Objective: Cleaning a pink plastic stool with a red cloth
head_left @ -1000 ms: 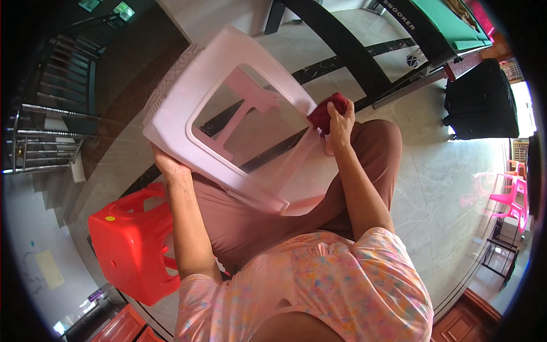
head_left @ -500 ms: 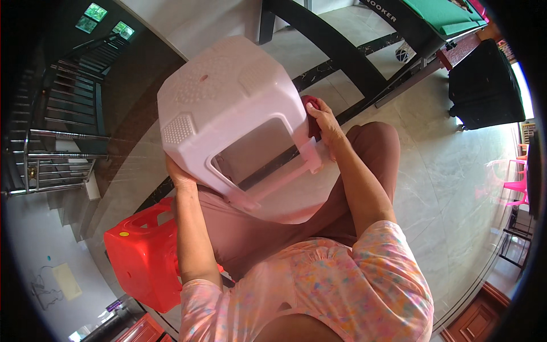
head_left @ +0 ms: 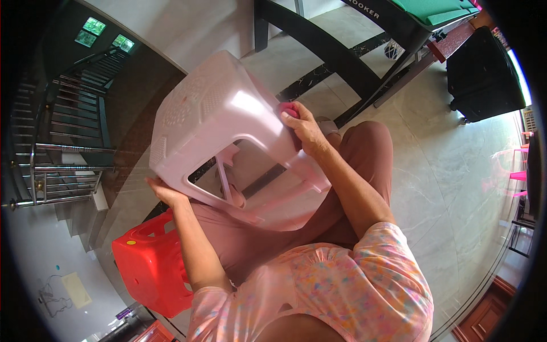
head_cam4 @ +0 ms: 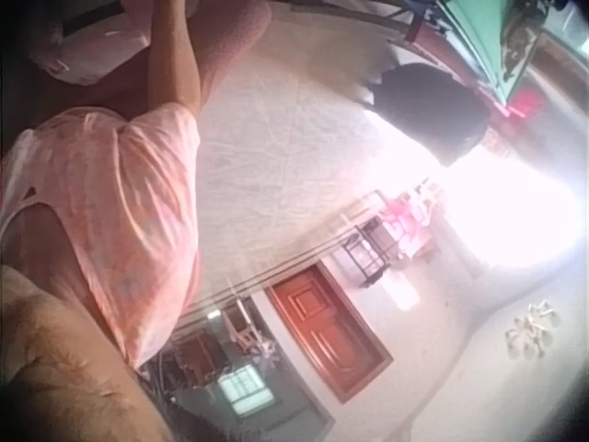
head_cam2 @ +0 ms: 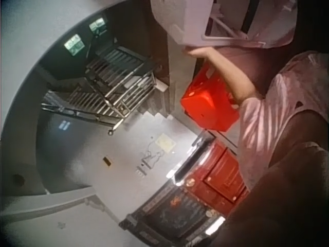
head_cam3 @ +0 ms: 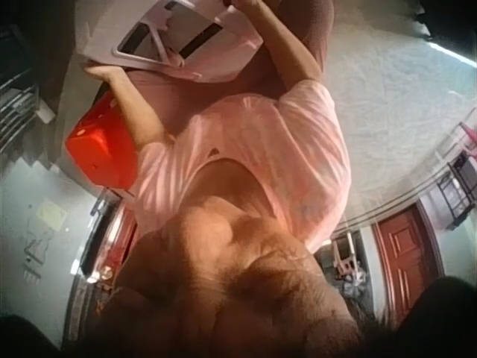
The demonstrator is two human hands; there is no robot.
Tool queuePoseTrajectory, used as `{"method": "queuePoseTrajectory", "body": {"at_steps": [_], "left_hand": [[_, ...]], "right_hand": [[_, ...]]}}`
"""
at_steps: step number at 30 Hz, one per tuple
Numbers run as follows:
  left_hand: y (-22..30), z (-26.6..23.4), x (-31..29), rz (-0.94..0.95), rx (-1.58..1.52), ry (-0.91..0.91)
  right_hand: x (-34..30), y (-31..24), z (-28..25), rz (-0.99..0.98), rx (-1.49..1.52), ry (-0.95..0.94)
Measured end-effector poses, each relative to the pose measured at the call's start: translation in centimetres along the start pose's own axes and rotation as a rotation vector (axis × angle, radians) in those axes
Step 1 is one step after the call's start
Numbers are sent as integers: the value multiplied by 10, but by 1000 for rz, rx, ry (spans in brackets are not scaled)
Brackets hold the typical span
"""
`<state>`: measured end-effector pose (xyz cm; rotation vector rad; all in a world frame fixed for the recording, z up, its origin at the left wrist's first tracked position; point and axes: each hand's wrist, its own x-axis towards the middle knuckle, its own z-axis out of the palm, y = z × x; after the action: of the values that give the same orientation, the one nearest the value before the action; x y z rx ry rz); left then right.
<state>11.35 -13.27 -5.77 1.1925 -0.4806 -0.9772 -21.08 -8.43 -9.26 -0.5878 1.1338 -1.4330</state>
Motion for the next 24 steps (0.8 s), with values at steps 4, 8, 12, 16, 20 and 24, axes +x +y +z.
{"method": "queuePoseTrajectory", "body": {"at_steps": [4, 8, 12, 16, 20, 24], "left_hand": [[15, -1, -31, 387, 251, 38], [42, 14, -51, 1316, 878, -361], [59, 76, -74, 1465, 1402, -514], [52, 76, -38, 1536, 1457, -464], [46, 76, -32, 1627, 1321, -401], [43, 62, -29, 1666, 1150, -295]], "right_hand": [[0, -10, 17, -53, -144, -119], [2, -26, 49, -100, -203, -209], [13, -36, 64, -94, -287, -211], [22, -34, 83, -84, -298, -184], [35, -17, 92, -216, -296, -109], [35, -27, 106, -301, -502, -135]]}}
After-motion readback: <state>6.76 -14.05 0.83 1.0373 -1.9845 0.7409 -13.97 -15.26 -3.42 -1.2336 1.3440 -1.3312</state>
